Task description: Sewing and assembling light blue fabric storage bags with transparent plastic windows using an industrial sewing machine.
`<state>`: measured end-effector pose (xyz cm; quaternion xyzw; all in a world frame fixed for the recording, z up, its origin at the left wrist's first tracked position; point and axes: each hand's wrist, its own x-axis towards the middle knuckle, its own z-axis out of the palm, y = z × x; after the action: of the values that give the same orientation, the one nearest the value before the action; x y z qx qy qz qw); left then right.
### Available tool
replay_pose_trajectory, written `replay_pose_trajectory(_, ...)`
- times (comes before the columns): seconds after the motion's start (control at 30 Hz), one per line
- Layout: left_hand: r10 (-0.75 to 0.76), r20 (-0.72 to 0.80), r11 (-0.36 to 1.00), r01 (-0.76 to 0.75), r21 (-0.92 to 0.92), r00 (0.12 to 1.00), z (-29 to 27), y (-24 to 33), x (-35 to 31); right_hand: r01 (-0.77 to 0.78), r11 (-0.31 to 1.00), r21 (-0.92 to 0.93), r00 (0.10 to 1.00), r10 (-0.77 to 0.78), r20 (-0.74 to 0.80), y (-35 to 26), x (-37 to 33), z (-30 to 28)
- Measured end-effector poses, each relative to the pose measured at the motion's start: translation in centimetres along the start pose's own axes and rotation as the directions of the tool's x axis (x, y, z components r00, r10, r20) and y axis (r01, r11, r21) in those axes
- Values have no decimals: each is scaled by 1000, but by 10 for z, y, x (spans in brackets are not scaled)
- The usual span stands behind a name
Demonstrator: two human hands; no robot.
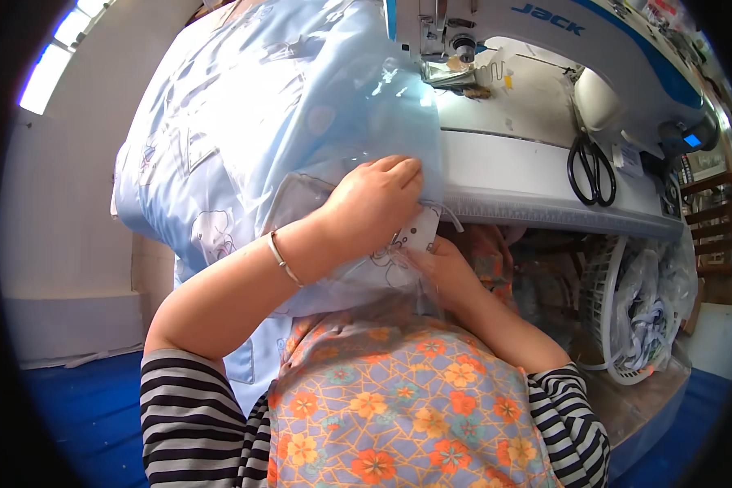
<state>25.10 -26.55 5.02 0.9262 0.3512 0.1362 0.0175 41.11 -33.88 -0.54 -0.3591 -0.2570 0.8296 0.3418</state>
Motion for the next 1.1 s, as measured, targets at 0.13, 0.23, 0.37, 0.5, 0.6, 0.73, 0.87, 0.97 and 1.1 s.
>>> replay_pose_trajectory(0.13, 161, 45, 982, -164, 92, 986, 2, -17, 10, 9, 993, -114, 999, -4, 48, -6, 5, -1)
replay_pose_trajectory(0.23, 117, 49, 993, -117, -2, 992, -2, -23, 23, -23, 982, -186, 998, 32, 47, -5, 14, -7)
replay_pose_trajectory(0.37, 114, 34, 993, -113, -32, 993, 3, -29, 43, 324, 942, 83, 909, -334, 250, 20, 37, -24)
replay_pose_trajectory(0.5, 112, -32, 983, -115, -144, 993, -11, -34, 42, 557, 5, -830, 773, -368, 517, -29, 17, -12)
replay_pose_trajectory(0.6, 281, 51, 941, -265, -208, 958, -36, -21, 14, 489, 658, -572, 872, -375, 314, -16, 8, -26)
replay_pose_trajectory(0.73, 220, 45, 958, -207, -198, 975, -68, -2, -26, 246, 943, -225, 968, -249, 17, -7, -14, -43)
replay_pose_trajectory(0.87, 300, 26, 949, -296, -106, 953, -80, 11, -57, 155, 988, -6, 985, -154, 77, -12, -15, -27)
replay_pose_trajectory(0.97, 265, -100, 960, -272, -63, 959, -98, 22, -82, 145, 989, -35, 986, -141, 91, -3, -6, -25)
replay_pose_trajectory(1.1, 22, 9, 1000, -22, -8, 1000, -101, 19, -117, 274, 959, 66, 937, -282, 206, -9, -8, -8)
